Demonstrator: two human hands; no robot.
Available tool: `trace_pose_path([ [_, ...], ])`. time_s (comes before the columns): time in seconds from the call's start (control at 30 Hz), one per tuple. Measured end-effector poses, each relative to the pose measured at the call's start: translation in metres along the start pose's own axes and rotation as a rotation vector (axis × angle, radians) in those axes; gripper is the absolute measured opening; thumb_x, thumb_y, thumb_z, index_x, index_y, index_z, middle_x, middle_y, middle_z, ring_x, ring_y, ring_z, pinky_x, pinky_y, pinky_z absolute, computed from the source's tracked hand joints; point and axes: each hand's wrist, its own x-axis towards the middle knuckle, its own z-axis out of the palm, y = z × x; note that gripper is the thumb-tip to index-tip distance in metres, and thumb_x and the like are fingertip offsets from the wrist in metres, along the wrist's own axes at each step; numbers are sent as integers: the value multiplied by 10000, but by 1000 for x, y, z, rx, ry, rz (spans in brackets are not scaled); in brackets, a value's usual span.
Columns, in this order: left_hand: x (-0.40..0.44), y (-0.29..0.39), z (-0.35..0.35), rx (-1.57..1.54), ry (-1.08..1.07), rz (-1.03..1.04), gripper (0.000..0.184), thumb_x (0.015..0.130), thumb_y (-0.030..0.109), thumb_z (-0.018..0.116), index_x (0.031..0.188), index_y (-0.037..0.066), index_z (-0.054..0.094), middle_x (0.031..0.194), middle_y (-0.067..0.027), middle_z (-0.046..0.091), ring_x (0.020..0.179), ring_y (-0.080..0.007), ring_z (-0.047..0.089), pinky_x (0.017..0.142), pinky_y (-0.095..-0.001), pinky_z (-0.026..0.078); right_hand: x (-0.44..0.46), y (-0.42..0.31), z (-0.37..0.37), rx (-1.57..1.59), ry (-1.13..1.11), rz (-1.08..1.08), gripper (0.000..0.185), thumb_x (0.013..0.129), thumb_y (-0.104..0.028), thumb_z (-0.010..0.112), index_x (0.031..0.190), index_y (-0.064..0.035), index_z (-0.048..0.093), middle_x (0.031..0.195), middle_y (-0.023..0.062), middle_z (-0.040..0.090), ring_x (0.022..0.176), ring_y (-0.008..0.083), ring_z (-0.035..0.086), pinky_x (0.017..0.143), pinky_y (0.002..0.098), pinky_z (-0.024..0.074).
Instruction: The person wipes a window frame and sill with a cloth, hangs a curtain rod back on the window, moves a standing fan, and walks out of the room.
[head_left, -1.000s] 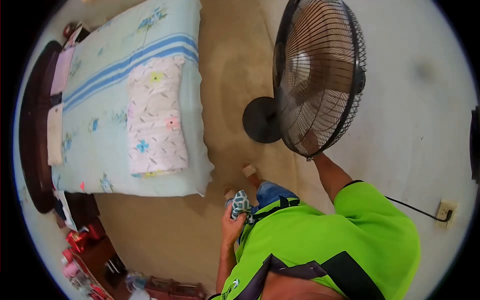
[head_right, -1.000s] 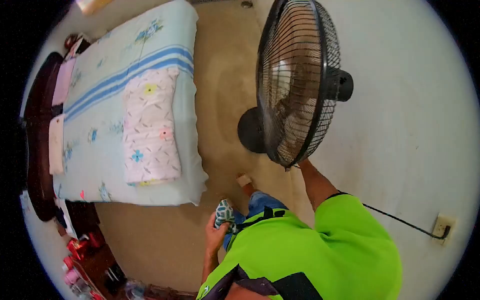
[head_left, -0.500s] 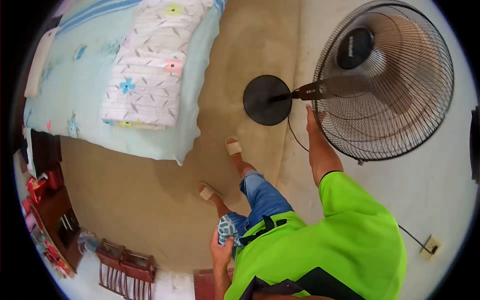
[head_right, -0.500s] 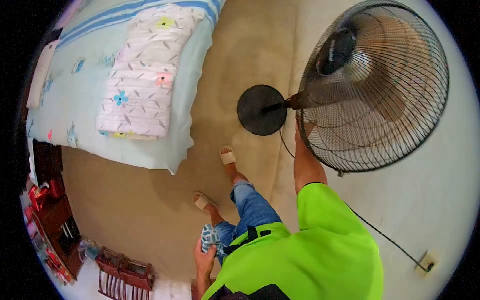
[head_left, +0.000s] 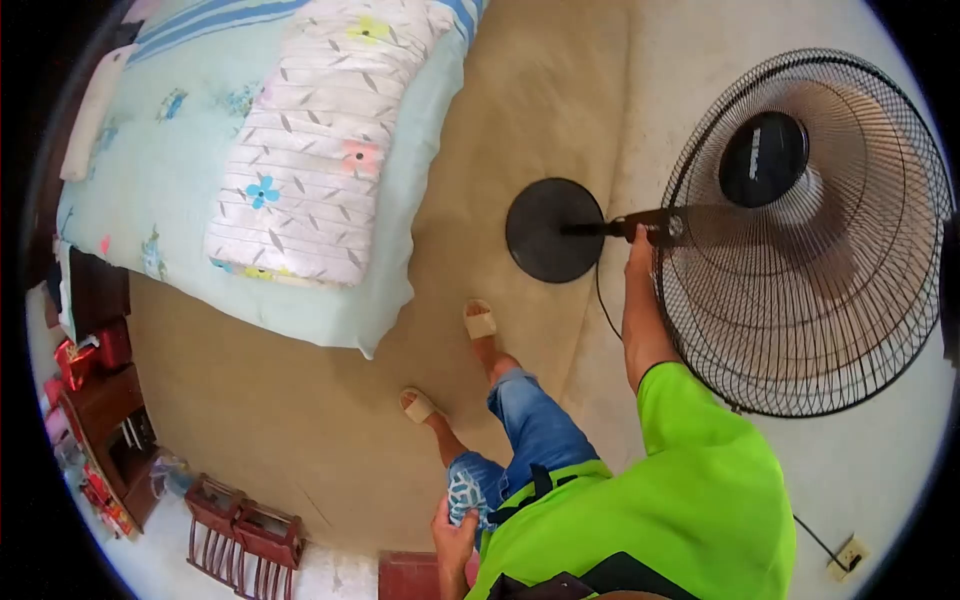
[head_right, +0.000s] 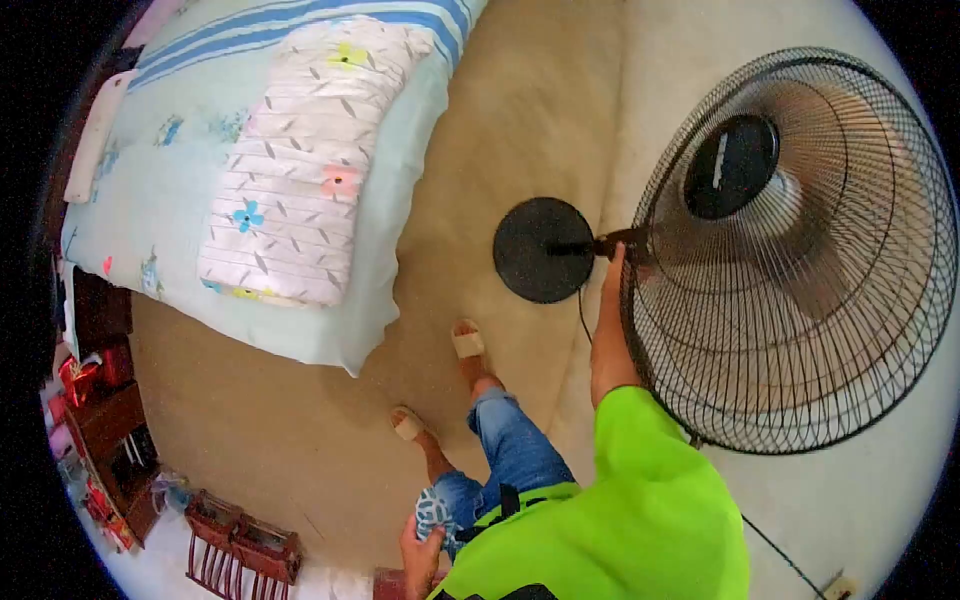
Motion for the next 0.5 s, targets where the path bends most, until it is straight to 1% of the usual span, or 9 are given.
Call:
trace_pose_path([
  [0.03,-3,3,-2,36,-8,11,291,825,43,652,1109,-6,612,947,-34,657,870,-115,590,799,-276,484,5,-1,2,71,40,-27,726,915,-468,626,1423,20,449,1483,156,431,1347,288,411,1123,387,292],
  [0.07,-4,6,-4,74,-15,18,302,824,44,656,1119,-5,611,954,-35,658,879,-114,590,805,-278,484,7,-2,1,83,24,-31,726,915,-468,626,1423,20,449,1483,156,431,1347,288,411,1123,387,292],
  [0.13,-7,9,-6,36,-6,6,325,821,45,663,1137,-5,608,962,-35,659,885,-115,590,810,-279,484,7,6,-8,18,-60,-99,721,922,-468,618,1444,-8,428,1508,153,397,1379,283,374,1140,383,268],
  [0.2,-9,5,-14,6,-11,-4,348,818,46,670,1156,-6,605,969,-34,660,891,-116,590,815,-280,485,1,12,-13,-3,-77,-130,719,922,-467,618,1442,-8,430,1506,154,400,1377,284,376,1138,383,270],
  [0.27,-9,3,-18,8,-60,-38,372,815,46,681,1175,-7,603,976,-30,661,886,-110,588,814,-271,484,-3,14,-16,-8,-74,-137,717,922,-465,618,1441,-8,431,1504,155,402,1376,284,379,1137,383,273],
  [0.37,-16,21,-16,39,-58,-5,360,815,55,689,1161,-8,613,975,-27,667,879,-105,588,812,-266,485,-9,16,-22,6,-59,-146,713,922,-463,619,1439,-8,433,1501,156,406,1373,285,382,1135,384,276],
  [0.5,-18,4,-25,59,-9,59,343,817,64,695,1145,-6,622,968,-26,673,871,-101,587,807,-264,487,-16,17,-25,34,-40,-137,709,921,-460,619,1436,-8,436,1496,157,411,1370,286,386,1133,384,280],
])
